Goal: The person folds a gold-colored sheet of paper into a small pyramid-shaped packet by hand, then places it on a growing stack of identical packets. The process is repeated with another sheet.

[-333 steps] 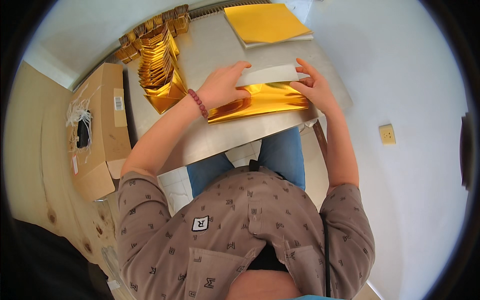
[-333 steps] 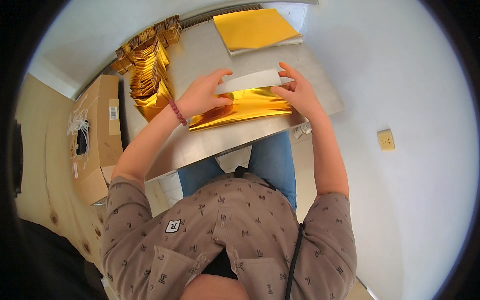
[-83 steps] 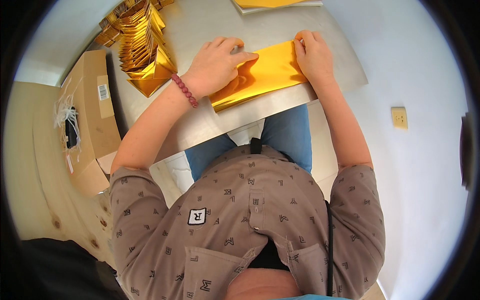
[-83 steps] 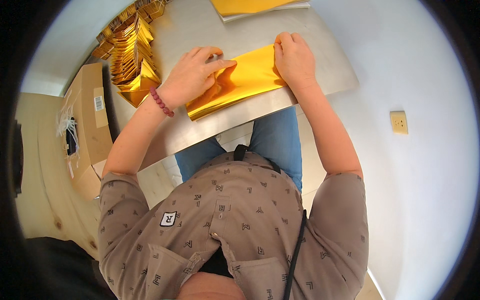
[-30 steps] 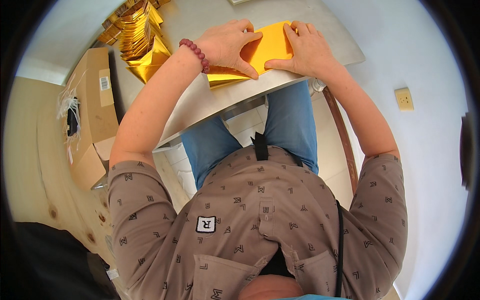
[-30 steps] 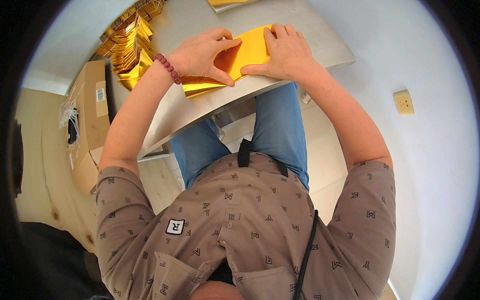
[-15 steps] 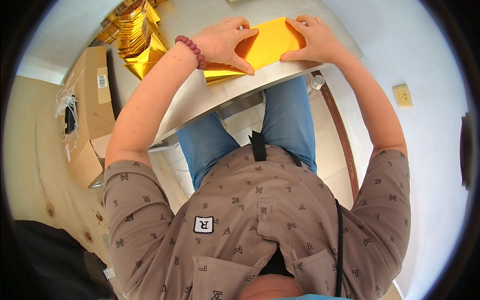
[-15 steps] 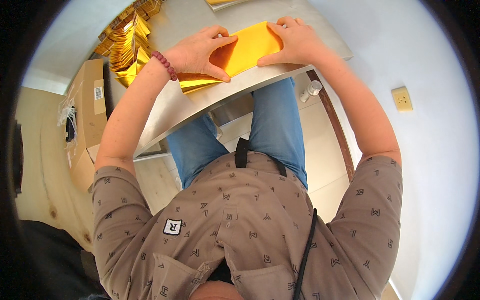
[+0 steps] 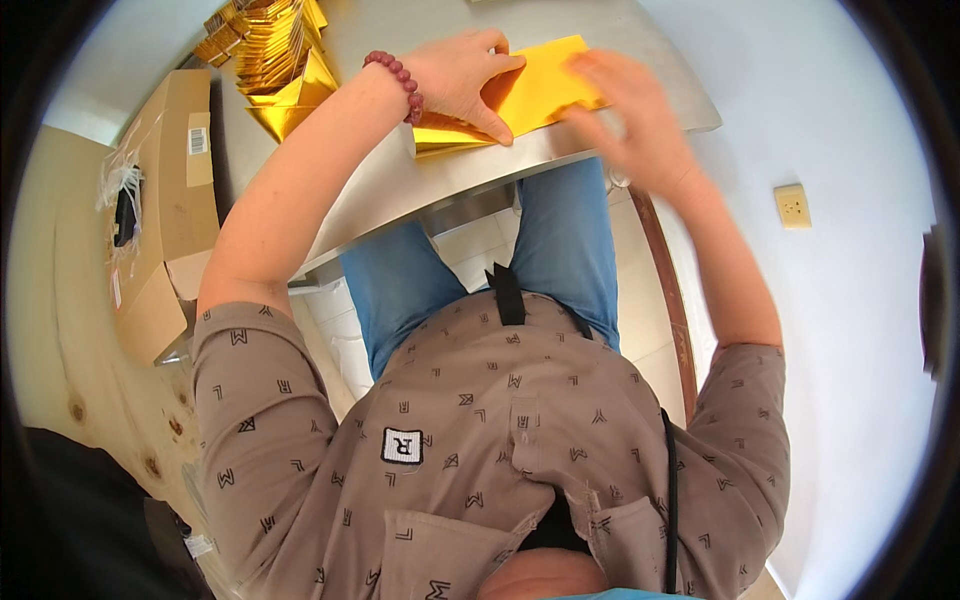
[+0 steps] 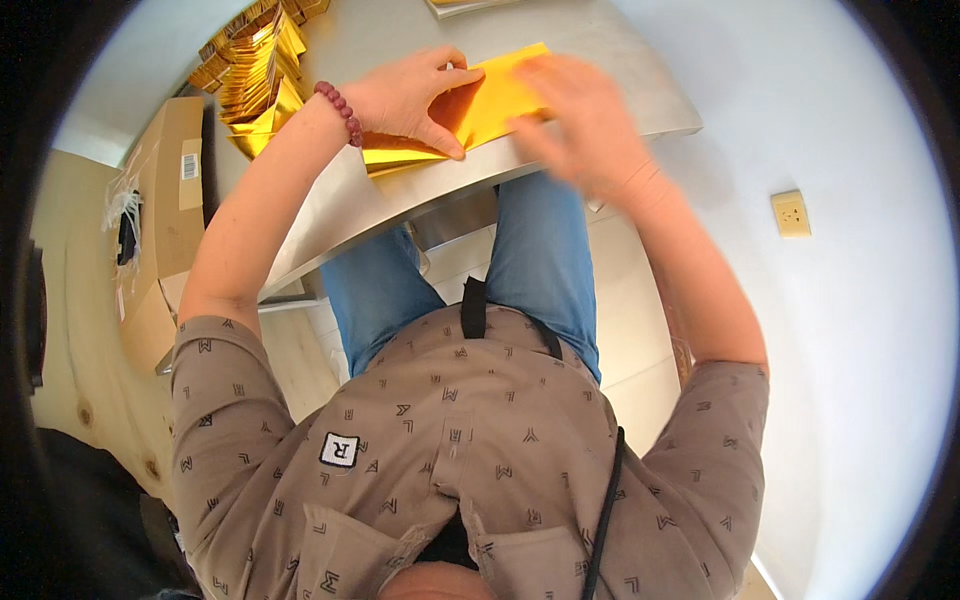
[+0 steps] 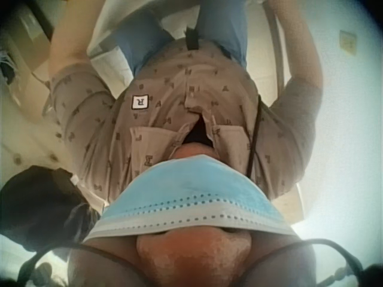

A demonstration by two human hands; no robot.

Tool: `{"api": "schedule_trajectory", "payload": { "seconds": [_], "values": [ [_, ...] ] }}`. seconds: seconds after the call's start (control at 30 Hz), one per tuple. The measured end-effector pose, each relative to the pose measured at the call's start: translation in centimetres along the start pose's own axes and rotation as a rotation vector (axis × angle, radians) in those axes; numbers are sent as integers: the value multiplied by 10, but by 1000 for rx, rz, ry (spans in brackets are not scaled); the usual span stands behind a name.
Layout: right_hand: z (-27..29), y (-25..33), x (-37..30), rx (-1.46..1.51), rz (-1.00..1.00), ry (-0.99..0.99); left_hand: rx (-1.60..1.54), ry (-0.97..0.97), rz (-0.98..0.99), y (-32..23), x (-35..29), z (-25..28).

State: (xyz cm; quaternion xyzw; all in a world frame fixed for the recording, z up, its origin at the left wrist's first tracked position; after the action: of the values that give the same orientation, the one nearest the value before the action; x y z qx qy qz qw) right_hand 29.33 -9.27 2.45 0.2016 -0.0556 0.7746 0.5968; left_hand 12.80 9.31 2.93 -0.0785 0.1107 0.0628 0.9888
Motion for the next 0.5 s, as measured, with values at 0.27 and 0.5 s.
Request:
{"api": "schedule_trajectory", "payload": {
  "seconds": [0.27,0.5],
  "values": [
    [-51,86,-16,-83,-171,161,-12,-30,2,4,1,-5],
    [-7,33,-26,-127,-411,233,10,-40,6,-1,-2,-1]
  ]
}}
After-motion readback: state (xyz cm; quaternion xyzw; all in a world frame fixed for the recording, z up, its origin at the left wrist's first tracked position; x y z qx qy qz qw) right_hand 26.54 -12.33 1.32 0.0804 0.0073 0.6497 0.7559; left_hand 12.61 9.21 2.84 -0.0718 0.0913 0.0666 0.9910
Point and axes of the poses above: each hand's wrist, its own x-axis towards the middle knuckle, its own z-axis out of the back of the hand, y = z × x, the point moved 3 cm from there along x, towards the middle knuckle, and after that the axes turned 11 degrees about y, right-handed, at the moved point
